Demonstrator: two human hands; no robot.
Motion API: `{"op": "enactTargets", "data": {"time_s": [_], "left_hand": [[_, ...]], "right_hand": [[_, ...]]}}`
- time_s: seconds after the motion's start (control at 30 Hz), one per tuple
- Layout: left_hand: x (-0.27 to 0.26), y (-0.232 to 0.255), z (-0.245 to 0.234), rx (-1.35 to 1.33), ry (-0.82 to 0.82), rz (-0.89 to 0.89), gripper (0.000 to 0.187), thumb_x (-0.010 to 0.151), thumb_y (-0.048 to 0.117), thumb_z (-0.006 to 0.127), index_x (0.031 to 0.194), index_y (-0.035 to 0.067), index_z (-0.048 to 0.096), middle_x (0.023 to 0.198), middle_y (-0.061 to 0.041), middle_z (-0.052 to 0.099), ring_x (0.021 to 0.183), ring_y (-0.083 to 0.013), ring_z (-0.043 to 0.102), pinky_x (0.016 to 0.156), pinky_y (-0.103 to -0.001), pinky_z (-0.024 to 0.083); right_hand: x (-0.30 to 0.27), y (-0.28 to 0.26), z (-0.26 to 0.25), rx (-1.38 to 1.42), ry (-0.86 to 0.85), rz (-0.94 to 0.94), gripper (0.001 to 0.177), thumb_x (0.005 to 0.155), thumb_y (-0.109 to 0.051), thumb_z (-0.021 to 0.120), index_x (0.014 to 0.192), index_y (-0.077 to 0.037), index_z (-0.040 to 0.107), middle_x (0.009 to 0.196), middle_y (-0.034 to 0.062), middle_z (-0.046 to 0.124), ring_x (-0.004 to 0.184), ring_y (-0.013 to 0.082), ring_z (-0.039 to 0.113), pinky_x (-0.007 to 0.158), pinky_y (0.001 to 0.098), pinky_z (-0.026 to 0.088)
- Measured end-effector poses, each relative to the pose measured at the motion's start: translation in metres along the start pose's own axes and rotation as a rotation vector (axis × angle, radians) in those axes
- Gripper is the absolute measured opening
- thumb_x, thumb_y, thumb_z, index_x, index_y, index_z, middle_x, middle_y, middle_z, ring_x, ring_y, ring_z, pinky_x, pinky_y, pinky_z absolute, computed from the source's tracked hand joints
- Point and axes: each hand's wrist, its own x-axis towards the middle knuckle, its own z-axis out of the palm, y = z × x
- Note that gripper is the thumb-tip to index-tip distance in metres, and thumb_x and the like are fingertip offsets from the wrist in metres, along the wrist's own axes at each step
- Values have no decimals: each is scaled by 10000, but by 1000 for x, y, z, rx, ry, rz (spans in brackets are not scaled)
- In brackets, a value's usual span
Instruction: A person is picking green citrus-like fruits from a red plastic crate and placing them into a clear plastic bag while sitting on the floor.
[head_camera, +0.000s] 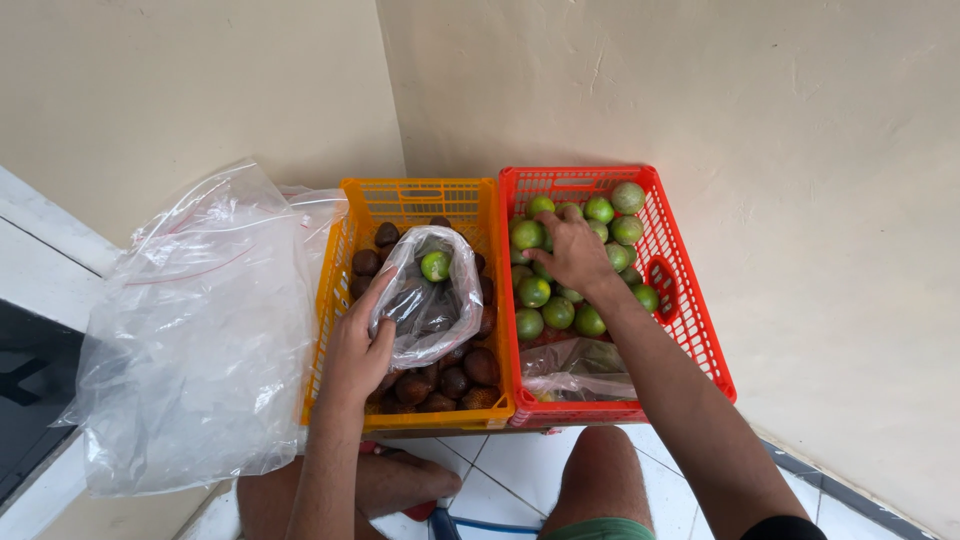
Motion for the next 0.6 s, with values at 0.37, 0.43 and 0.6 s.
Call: {"op": "enactTargets", "data": {"time_s": [0.37,0.43,0.6], "left_hand": [[-2,13,-2,-21,8,1,636,896,-58,421,1518,58,485,1563,-233,455,1451,-402,401,1186,-541,319],[-1,13,-2,-19,-4,-2,635,899,-57,422,1522,59,477,1566,-227,453,1453,-402,398,1187,-546,315],[-3,9,-3,52,50,37,707,869,-57,438,1558,101,433,1610,-185,406,1443,-367,426,1145,-501,396]], "right_hand": [[-44,-156,-35,-10,37,-587,553,905,-310,754,1397,-132,576,1272,147,638,1216,350,609,961,519,462],[-36,-165,-20,-102,-37,-601,539,893,-279,763,1382,-140,585,1251,125,663,1204,319,615,969,506,440],[-19,-160,-17,97,271,-591,268,953,-139,688,1220,-129,675,1176,123,705,1131,326,690,905,465,532]]}}
